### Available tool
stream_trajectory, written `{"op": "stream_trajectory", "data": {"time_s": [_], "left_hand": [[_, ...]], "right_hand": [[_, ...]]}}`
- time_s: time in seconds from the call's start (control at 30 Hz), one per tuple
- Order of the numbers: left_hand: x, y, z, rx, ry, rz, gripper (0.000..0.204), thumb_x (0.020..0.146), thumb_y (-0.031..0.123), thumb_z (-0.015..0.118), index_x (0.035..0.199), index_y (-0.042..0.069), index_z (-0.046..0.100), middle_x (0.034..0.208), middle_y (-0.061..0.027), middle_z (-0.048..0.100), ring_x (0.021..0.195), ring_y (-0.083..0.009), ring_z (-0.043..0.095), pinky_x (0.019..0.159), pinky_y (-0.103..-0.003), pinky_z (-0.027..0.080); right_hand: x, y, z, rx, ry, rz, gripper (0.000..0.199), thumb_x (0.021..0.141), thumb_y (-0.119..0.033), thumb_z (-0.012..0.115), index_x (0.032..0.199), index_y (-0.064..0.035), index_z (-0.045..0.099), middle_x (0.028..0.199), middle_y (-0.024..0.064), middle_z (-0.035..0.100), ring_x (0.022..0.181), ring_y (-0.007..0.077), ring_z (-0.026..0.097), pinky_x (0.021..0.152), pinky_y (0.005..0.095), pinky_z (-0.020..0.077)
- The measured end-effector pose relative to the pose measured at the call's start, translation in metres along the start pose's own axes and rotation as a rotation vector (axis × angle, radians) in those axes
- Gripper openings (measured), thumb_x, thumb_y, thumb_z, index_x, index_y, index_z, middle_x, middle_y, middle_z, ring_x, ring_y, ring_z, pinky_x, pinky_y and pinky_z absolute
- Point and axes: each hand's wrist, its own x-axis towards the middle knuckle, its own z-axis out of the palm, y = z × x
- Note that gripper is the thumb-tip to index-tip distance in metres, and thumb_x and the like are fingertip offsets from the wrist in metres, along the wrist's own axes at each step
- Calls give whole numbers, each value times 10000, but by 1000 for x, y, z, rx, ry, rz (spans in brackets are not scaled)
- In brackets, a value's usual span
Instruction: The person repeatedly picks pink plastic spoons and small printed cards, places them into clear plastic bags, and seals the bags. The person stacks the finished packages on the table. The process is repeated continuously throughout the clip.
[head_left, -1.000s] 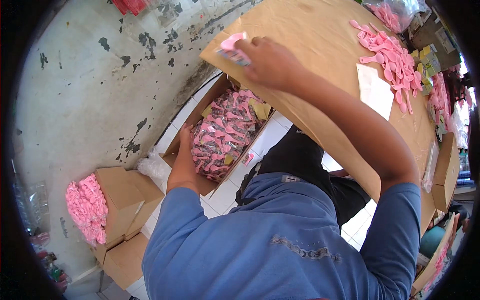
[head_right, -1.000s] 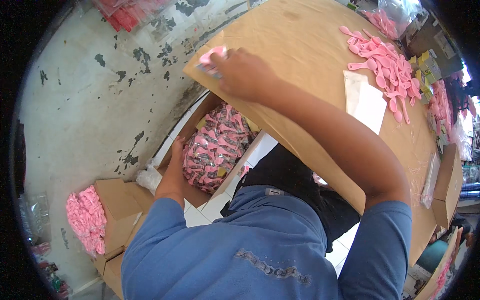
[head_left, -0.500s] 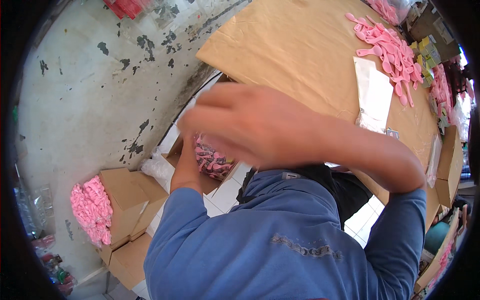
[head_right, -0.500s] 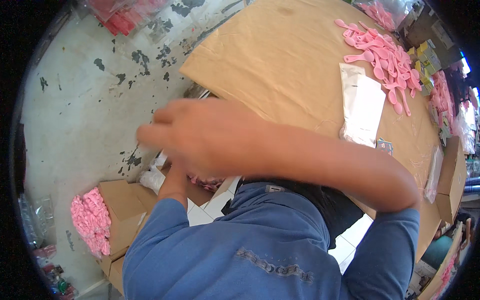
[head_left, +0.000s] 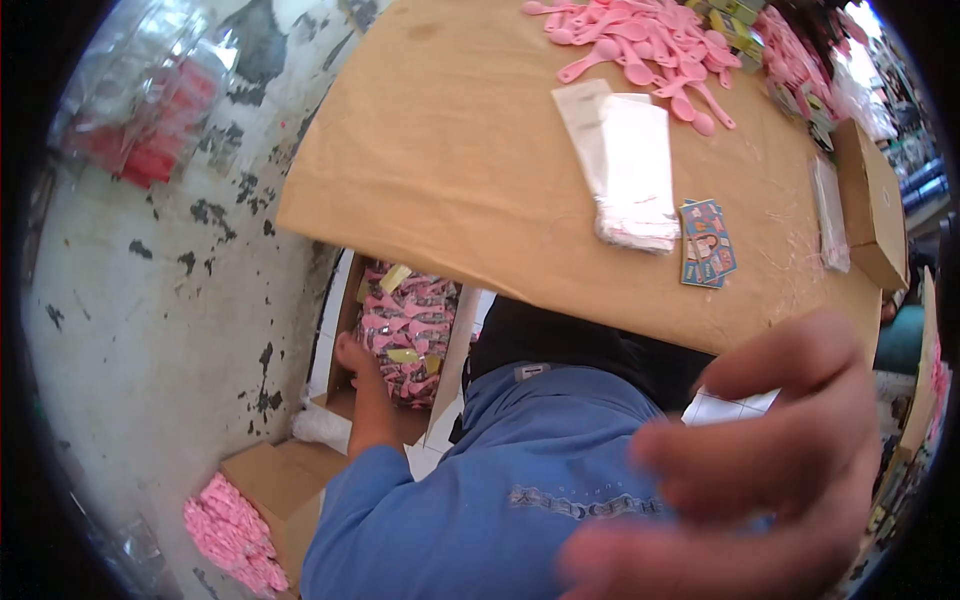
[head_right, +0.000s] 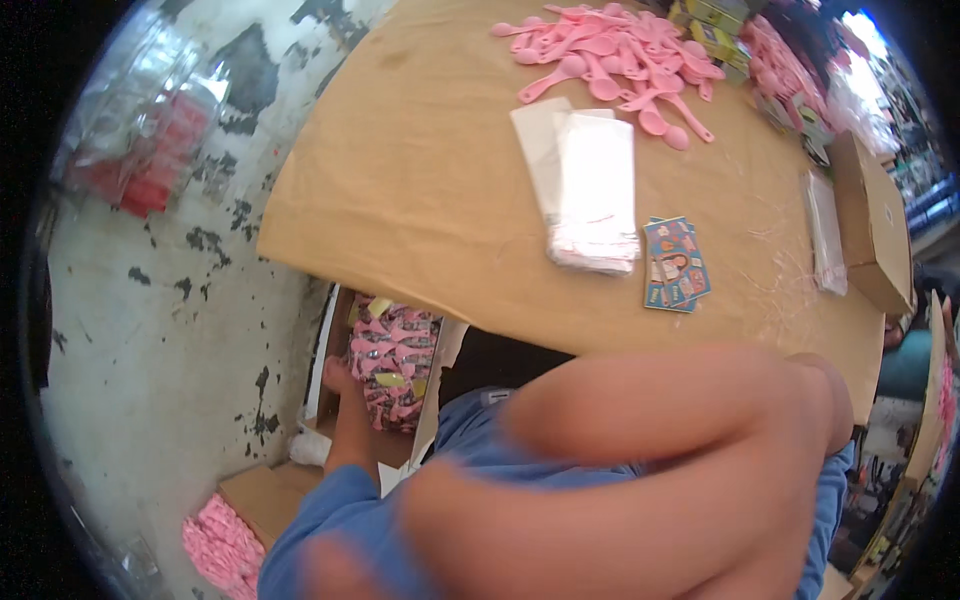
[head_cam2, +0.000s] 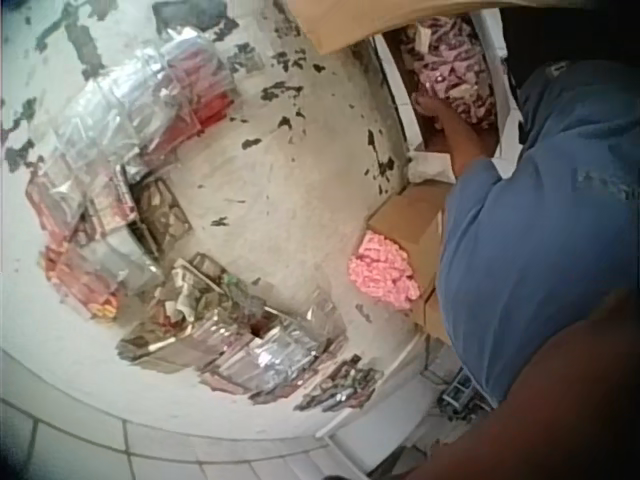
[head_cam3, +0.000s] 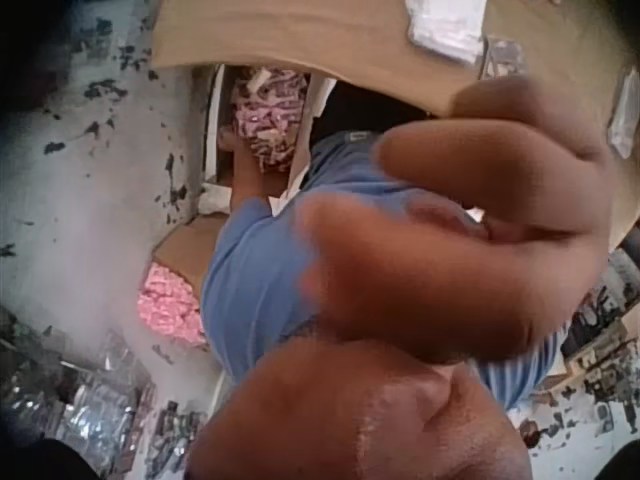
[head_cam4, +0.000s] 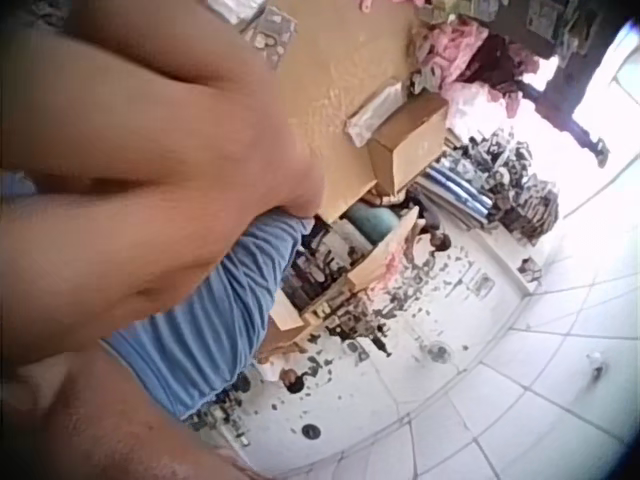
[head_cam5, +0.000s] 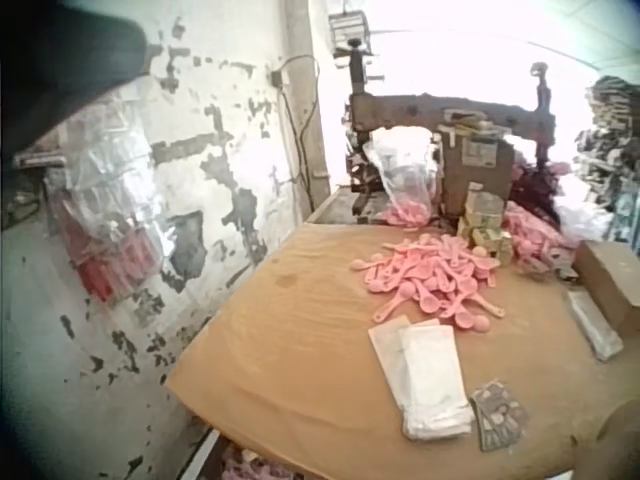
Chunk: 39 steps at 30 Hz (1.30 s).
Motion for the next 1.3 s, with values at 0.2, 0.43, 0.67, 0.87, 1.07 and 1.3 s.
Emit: {"op": "stream_trajectory", "data": {"time_s": [0.2,0.43,0.67,0.87,1.07,1.3], "left_hand": [[-21,105,31,251,415,461,411,1027,303,505,886,-56,649,746,-156,626,706,-303,590,706,-435,512],[-195,333,135,-343,-114,840,405,1099,316,459,866,2,563,667,11,355,621,-106,356,560,-273,289],[-350,375,204,189,-903,1108,198,1061,169,560,1043,-2,657,893,-7,617,754,-82,468,685,-234,398],[-416,356,254,646,-1225,957,264,1019,230,658,914,-12,649,778,3,590,705,-90,490,650,-255,424],[-436,342,269,733,-1211,774,272,934,214,767,852,-3,626,716,7,557,650,-85,467,599,-256,416],[-418,329,270,326,-1285,397,172,951,134,748,919,-23,685,786,31,607,699,-44,498,631,-223,419]], "right_hand": [[-90,103,-28,-45,-149,123,431,860,-400,764,661,-84,549,651,35,461,592,248,497,508,400,311],[-161,106,27,-17,298,628,140,949,-154,682,993,-22,688,849,131,643,729,317,586,660,412,475],[-173,124,32,-412,406,905,324,918,-225,738,1143,-2,662,957,141,634,905,316,593,799,418,491],[-161,134,54,-431,365,1138,476,858,-361,800,1123,-7,625,1010,135,610,990,326,593,814,425,494],[-162,142,51,-340,376,1160,441,850,-342,812,1078,-35,591,991,139,639,951,333,614,784,437,498],[-175,148,49,-166,505,1190,279,907,-246,768,962,-23,609,879,147,640,737,327,627,661,424,484]]}}
